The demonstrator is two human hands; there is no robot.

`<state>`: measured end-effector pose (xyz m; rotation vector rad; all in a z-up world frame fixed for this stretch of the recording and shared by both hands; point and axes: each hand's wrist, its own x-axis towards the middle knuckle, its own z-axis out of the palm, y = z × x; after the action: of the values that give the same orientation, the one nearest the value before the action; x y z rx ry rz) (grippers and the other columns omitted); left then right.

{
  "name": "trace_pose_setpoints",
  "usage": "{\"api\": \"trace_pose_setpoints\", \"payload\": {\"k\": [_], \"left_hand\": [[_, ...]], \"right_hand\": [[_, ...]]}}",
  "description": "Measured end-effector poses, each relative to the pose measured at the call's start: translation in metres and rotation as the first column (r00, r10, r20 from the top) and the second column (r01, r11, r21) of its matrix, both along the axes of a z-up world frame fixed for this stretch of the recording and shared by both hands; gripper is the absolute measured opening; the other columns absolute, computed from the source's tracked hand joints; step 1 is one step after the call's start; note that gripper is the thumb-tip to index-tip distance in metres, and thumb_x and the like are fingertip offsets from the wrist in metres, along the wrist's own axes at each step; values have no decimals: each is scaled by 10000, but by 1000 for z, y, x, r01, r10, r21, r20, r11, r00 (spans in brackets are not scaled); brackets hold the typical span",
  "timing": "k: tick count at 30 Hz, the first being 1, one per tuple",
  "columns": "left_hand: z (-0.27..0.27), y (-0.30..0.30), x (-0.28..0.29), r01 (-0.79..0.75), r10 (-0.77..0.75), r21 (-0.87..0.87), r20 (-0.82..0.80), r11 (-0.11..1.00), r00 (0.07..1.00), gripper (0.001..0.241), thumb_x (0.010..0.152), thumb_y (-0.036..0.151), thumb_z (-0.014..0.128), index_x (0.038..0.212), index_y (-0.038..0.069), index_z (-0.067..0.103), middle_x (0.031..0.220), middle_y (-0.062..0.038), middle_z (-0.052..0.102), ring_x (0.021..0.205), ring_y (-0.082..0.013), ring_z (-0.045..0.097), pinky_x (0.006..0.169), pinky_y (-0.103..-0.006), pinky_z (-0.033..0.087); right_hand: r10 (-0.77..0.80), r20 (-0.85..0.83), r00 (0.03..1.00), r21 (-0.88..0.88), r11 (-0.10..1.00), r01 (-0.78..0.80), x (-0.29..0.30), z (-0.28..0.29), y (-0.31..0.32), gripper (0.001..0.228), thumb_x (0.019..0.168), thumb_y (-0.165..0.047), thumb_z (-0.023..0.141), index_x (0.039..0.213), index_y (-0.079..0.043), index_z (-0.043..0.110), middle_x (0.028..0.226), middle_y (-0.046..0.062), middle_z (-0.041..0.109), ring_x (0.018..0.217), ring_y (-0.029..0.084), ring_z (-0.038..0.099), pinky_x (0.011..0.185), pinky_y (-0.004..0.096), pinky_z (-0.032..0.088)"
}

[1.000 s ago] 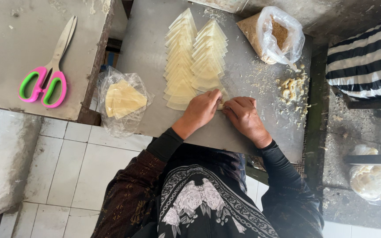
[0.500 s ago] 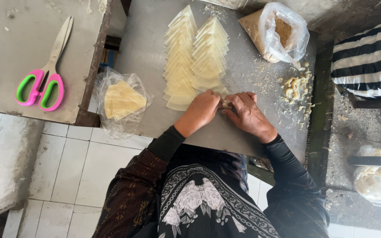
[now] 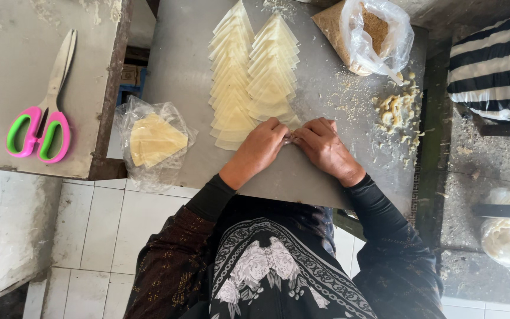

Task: The person places a small amount of crumb-like filling onto a triangular piece of dough using a spoon, then folds the dough repeatedly by hand to create a small, rectangular rolled snack.

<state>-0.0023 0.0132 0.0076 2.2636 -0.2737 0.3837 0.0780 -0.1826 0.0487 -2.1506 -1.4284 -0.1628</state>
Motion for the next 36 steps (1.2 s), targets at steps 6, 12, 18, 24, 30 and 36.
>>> {"api": "trace_pose_setpoints", "payload": {"k": [6, 12, 18, 24, 30, 36], "left_hand": [[1, -3, 10, -50, 50, 2, -138, 999, 989, 128, 928, 78, 734, 938, 4, 630, 944, -169, 613, 864, -380, 630, 776, -470, 514], [3, 0, 13, -76, 58, -130, -140, 989, 988, 183, 841, 108, 761, 941, 3, 648, 946, -188, 616, 849, -387, 635, 746, -455, 528], [-7, -3, 15, -59, 58, -11, -90, 998, 994, 86, 947, 67, 697, 973, 6, 643, 966, -190, 619, 900, -396, 634, 790, -468, 528], [-4, -3, 16, -58, 55, -28, -100, 998, 993, 109, 914, 54, 689, 989, 3, 629, 961, -178, 620, 874, -383, 642, 767, -454, 534], [0, -3, 14, -71, 71, 0, 5, 997, 997, 83, 948, 38, 689, 993, 10, 626, 965, -158, 611, 873, -343, 650, 759, -421, 546], [2, -1, 16, -66, 65, 55, 4, 996, 998, 102, 919, 52, 712, 965, 13, 630, 950, -147, 614, 868, -337, 651, 753, -424, 545]], "right_hand": [[42, -52, 998, 8, 999, -41, 6, 3, -3, 273, 858, -93, 797, 1112, -53, 706, 1012, 70, 671, 982, 245, 648, 954, 390, 419], [-42, 1, 999, -6, 999, 42, 4, -7, -1, 254, 845, -77, 799, 1084, -58, 716, 1004, 97, 646, 974, 284, 608, 879, 388, 405], [-26, -67, 997, 4, 1000, 27, 7, -6, -2, 268, 883, -69, 779, 1135, -33, 695, 1023, 93, 646, 982, 267, 618, 922, 386, 420], [-5, -77, 997, -8, 1000, 4, 10, -1, -1, 220, 875, -92, 782, 1071, -46, 694, 995, 87, 648, 958, 258, 629, 907, 383, 419], [-82, -13, 997, -27, 996, 82, 9, -6, 2, 197, 884, -75, 784, 1064, -50, 709, 983, 93, 642, 952, 278, 617, 886, 375, 421], [-40, -47, 998, 25, 999, 41, 10, -3, -1, 220, 903, -75, 777, 1103, -29, 698, 1017, 93, 647, 977, 266, 610, 907, 381, 435]]}}
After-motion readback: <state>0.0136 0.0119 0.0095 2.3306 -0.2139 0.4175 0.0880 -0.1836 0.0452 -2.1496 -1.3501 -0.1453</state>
